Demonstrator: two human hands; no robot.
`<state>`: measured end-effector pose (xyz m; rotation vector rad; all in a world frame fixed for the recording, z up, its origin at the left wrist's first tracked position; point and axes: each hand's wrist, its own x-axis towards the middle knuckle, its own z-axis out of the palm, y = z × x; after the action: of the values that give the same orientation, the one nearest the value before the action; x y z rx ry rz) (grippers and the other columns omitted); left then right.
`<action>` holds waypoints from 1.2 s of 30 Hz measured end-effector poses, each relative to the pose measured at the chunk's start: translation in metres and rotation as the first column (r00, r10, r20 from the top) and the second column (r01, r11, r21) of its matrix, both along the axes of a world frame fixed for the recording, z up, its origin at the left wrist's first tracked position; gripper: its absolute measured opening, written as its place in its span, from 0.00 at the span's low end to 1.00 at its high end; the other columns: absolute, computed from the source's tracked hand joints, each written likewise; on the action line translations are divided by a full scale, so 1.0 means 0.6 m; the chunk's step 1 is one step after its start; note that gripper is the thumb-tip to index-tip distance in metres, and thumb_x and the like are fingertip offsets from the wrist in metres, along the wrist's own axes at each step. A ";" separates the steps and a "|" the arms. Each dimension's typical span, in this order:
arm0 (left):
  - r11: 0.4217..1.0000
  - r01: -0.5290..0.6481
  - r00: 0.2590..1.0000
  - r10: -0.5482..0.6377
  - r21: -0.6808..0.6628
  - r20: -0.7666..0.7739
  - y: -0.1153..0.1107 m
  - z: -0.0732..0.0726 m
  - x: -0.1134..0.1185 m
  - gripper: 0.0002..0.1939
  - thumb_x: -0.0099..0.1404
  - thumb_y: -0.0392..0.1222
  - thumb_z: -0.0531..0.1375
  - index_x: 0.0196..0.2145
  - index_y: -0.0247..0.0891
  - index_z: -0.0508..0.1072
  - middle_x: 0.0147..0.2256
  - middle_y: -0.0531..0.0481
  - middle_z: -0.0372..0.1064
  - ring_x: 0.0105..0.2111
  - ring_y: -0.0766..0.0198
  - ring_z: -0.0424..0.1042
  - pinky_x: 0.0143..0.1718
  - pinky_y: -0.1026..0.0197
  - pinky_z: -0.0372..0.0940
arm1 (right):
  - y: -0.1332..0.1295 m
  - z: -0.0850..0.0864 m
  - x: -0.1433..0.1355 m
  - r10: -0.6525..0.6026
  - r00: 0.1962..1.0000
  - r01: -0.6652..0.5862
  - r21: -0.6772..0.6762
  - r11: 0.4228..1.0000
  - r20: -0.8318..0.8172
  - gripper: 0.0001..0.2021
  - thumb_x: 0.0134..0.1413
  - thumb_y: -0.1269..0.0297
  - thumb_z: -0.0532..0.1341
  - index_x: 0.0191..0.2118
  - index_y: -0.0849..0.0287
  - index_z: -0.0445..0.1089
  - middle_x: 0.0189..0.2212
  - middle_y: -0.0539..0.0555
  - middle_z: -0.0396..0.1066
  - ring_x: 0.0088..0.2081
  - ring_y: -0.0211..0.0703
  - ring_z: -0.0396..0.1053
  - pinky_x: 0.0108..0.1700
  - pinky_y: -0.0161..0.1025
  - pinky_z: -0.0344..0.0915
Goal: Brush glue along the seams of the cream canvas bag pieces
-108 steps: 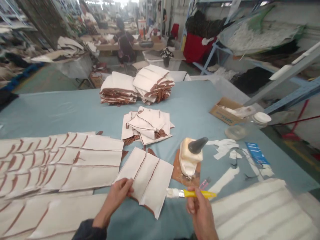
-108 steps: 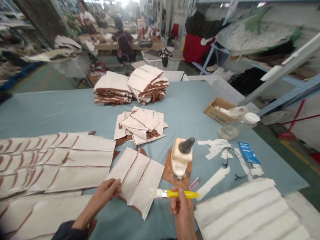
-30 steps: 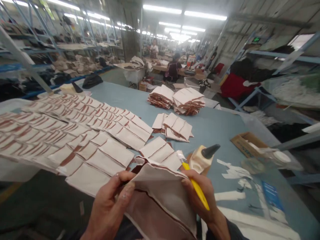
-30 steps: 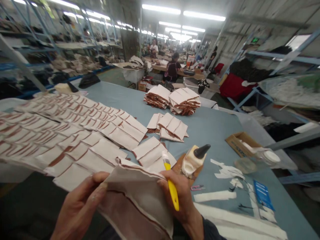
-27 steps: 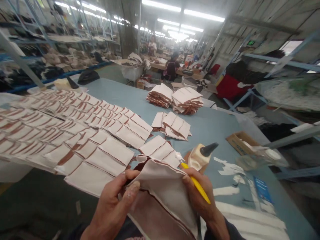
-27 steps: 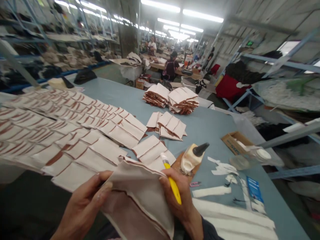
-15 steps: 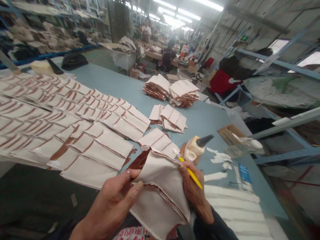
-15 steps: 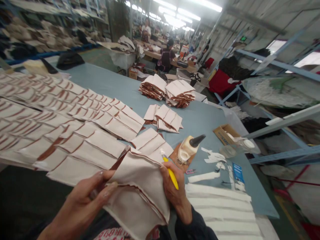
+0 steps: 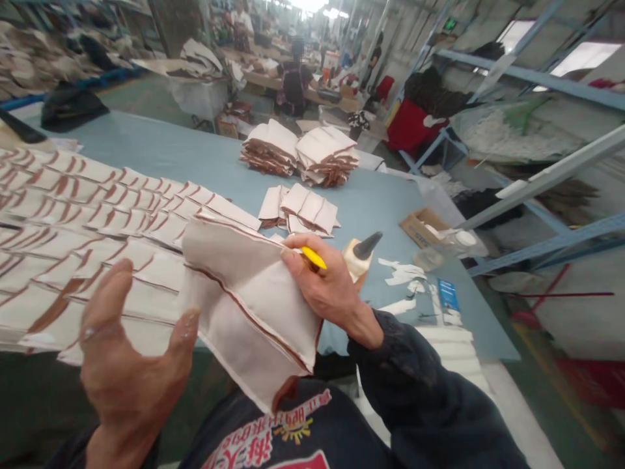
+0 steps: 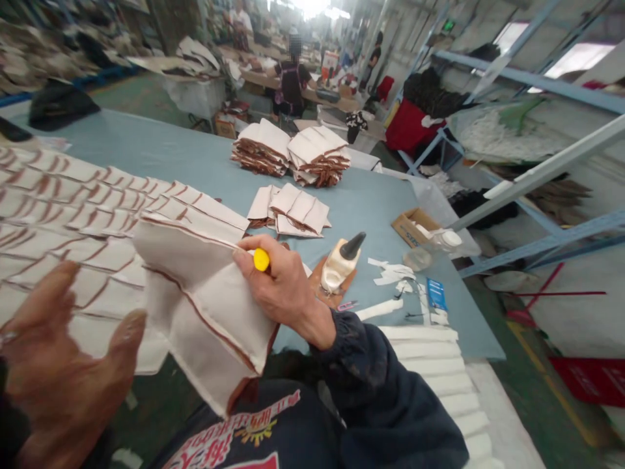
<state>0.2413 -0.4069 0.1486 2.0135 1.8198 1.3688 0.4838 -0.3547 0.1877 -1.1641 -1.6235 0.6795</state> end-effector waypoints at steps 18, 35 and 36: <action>0.707 0.701 -0.081 0.207 -0.092 0.975 -0.135 -0.037 0.131 0.30 0.58 0.61 0.75 0.52 0.43 0.83 0.48 0.40 0.84 0.42 0.52 0.83 0.42 0.57 0.77 | 0.025 0.027 0.018 -0.482 0.866 0.500 0.248 0.830 -0.132 0.16 0.65 0.51 0.61 0.41 0.59 0.78 0.35 0.53 0.79 0.34 0.43 0.73 0.39 0.42 0.70; 0.963 0.222 -0.369 0.226 -0.151 0.902 -0.033 0.067 0.027 0.15 0.53 0.37 0.76 0.26 0.37 0.72 0.21 0.60 0.65 0.19 0.72 0.63 0.19 0.70 0.65 | -0.041 0.006 -0.055 -0.451 0.878 0.476 0.187 0.860 -0.162 0.25 0.66 0.41 0.59 0.44 0.61 0.77 0.33 0.58 0.82 0.30 0.46 0.77 0.33 0.42 0.73; 0.982 0.131 -0.291 0.171 -0.138 0.941 -0.029 0.075 0.007 0.12 0.54 0.38 0.74 0.28 0.38 0.73 0.24 0.58 0.69 0.23 0.70 0.68 0.24 0.69 0.69 | -0.054 -0.001 -0.047 -0.416 0.893 0.435 0.098 0.895 -0.172 0.26 0.67 0.41 0.58 0.48 0.61 0.76 0.32 0.58 0.82 0.26 0.44 0.76 0.31 0.41 0.73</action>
<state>0.2457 -0.4245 0.1934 0.0296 0.8568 1.7417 0.4559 -0.3869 0.1874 -1.2843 -1.2113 0.3539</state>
